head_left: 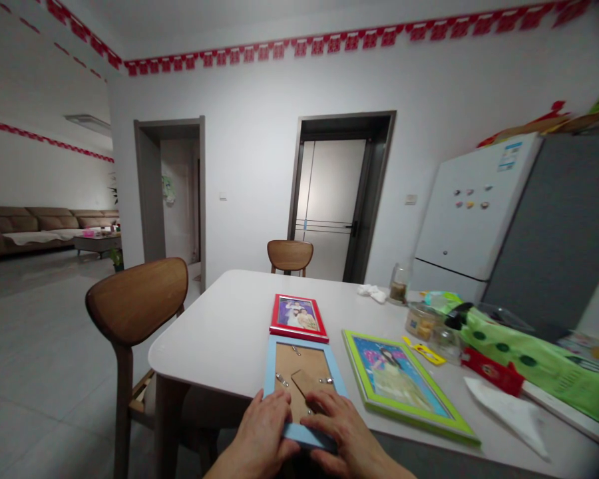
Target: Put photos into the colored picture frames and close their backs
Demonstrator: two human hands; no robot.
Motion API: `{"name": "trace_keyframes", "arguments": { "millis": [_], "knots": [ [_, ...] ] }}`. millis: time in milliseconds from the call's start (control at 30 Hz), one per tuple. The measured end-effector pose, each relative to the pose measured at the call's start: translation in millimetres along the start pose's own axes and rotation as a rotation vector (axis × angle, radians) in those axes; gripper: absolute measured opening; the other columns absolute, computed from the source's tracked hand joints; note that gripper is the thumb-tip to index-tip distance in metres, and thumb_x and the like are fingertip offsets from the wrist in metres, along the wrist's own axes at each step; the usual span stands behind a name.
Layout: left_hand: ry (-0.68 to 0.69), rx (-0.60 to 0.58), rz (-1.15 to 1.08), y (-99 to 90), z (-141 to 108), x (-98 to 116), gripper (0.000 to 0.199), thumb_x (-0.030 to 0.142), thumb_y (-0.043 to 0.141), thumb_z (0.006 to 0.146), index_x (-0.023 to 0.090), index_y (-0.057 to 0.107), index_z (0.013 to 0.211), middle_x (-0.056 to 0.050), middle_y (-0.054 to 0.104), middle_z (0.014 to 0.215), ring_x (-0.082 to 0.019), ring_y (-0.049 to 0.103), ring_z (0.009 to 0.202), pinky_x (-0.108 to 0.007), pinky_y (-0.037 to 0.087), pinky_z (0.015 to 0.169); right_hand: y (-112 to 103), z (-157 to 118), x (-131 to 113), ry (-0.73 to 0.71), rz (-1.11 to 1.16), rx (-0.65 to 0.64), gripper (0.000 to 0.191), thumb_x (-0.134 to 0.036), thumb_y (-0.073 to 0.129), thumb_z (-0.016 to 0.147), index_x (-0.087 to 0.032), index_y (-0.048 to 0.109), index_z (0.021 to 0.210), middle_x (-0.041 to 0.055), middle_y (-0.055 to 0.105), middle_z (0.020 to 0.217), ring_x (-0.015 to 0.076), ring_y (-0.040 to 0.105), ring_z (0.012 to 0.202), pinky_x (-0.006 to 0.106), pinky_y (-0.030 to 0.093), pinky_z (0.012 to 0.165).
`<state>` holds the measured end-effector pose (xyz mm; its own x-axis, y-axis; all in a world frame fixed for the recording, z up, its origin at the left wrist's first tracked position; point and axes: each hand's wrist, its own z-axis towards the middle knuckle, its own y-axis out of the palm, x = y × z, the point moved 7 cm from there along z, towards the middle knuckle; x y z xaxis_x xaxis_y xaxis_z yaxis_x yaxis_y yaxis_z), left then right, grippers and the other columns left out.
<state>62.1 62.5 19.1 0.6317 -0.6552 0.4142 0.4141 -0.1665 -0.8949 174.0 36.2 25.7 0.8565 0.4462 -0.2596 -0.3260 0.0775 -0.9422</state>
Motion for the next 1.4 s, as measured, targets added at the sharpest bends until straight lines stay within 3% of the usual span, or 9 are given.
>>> {"name": "trace_keyframes", "arguments": {
  "millis": [100, 200, 300, 400, 533, 733, 933, 1233, 1400],
  "knots": [
    [-0.007, 0.007, -0.005, -0.8, -1, 0, 0.033, 0.027, 0.056, 0.068, 0.02, 0.049, 0.1, -0.004, 0.047, 0.12, -0.017, 0.038, 0.113, -0.035, 0.018, 0.1, 2, 0, 2, 0.004, 0.017, -0.001, 0.034, -0.039, 0.059, 0.062, -0.029, 0.06, 0.095, 0.0062, 0.049, 0.116, 0.0255, 0.041, 0.107, 0.039, 0.032, 0.087],
    [-0.016, 0.006, -0.023, 1.4, 0, -3, 0.039, 0.027, 0.057, 0.067, 0.02, 0.048, 0.104, -0.005, 0.044, 0.123, -0.017, 0.035, 0.115, -0.036, 0.016, 0.101, 1, 0, 15, 0.049, 0.022, 0.044, 0.045, -0.043, 0.053, 0.066, -0.029, 0.053, 0.109, 0.0071, 0.045, 0.121, 0.0251, 0.038, 0.111, 0.039, 0.03, 0.091],
    [-0.008, 0.005, -0.037, 1.1, 0, -4, 0.035, 0.028, 0.059, 0.065, 0.022, 0.05, 0.099, -0.003, 0.044, 0.123, -0.017, 0.036, 0.115, -0.036, 0.016, 0.1, -8, 0, 45, 0.263, -0.06, 0.18, 0.044, -0.04, 0.039, 0.076, -0.021, 0.049, 0.114, 0.0115, 0.046, 0.119, 0.024, 0.04, 0.108, 0.037, 0.03, 0.091],
    [-0.012, -0.003, -0.047, -1.6, 0, -1, 0.031, 0.028, 0.06, 0.065, 0.023, 0.052, 0.094, -0.002, 0.045, 0.122, -0.017, 0.037, 0.114, -0.037, 0.016, 0.1, -11, 3, 67, 0.424, -0.16, 0.221, 0.034, -0.031, 0.035, 0.078, -0.017, 0.059, 0.096, 0.0125, 0.053, 0.103, 0.023, 0.047, 0.096, 0.034, 0.034, 0.084],
    [-0.029, -0.006, -0.049, -3.1, 0, 0, 0.031, 0.028, 0.061, 0.064, 0.022, 0.052, 0.094, -0.003, 0.046, 0.121, -0.017, 0.037, 0.113, -0.037, 0.016, 0.1, -9, 13, 72, 0.408, -0.151, 0.216, 0.032, -0.026, 0.031, 0.079, -0.018, 0.062, 0.079, 0.0094, 0.053, 0.09, 0.0177, 0.05, 0.084, 0.028, 0.035, 0.077],
    [-0.025, -0.003, -0.043, -1.8, 1, -1, 0.036, 0.027, 0.061, 0.063, 0.021, 0.052, 0.097, -0.003, 0.046, 0.121, -0.017, 0.037, 0.114, -0.035, 0.015, 0.1, -7, 22, 78, 0.416, -0.168, 0.202, 0.036, -0.019, 0.034, 0.075, -0.02, 0.052, 0.106, 0.0076, 0.05, 0.089, 0.0164, 0.05, 0.079, 0.026, 0.035, 0.072],
    [-0.058, -0.004, -0.053, 4.5, 1, -6, 0.054, 0.028, 0.058, 0.066, 0.018, 0.041, 0.116, -0.006, 0.046, 0.122, -0.016, 0.035, 0.115, -0.033, 0.013, 0.101, -6, 27, 79, 0.4, -0.118, 0.177, 0.028, -0.017, 0.033, 0.073, -0.016, 0.061, 0.071, 0.0086, 0.05, 0.087, 0.016, 0.049, 0.079, 0.025, 0.035, 0.073],
    [-0.045, 0.02, -0.062, 2.3, -1, -4, 0.034, 0.026, 0.059, 0.065, 0.022, 0.051, 0.098, -0.003, 0.047, 0.119, -0.018, 0.038, 0.112, -0.033, 0.016, 0.1, -9, 18, 75, 0.387, -0.133, 0.226, 0.032, -0.019, 0.034, 0.074, -0.018, 0.063, 0.086, 0.01, 0.054, 0.1, 0.0195, 0.048, 0.092, 0.029, 0.032, 0.082],
    [-0.032, 0.045, -0.063, 3.4, -3, -6, 0.038, 0.024, 0.063, 0.062, 0.021, 0.049, 0.096, -0.002, 0.053, 0.109, -0.017, 0.045, 0.102, -0.033, 0.018, 0.099, 2, 40, 33, 0.236, -0.077, 0.196, 0.031, -0.025, 0.033, 0.079, -0.024, 0.06, 0.095, 0.0059, 0.056, 0.102, 0.0186, 0.045, 0.095, 0.028, 0.031, 0.08]
  ]
}}
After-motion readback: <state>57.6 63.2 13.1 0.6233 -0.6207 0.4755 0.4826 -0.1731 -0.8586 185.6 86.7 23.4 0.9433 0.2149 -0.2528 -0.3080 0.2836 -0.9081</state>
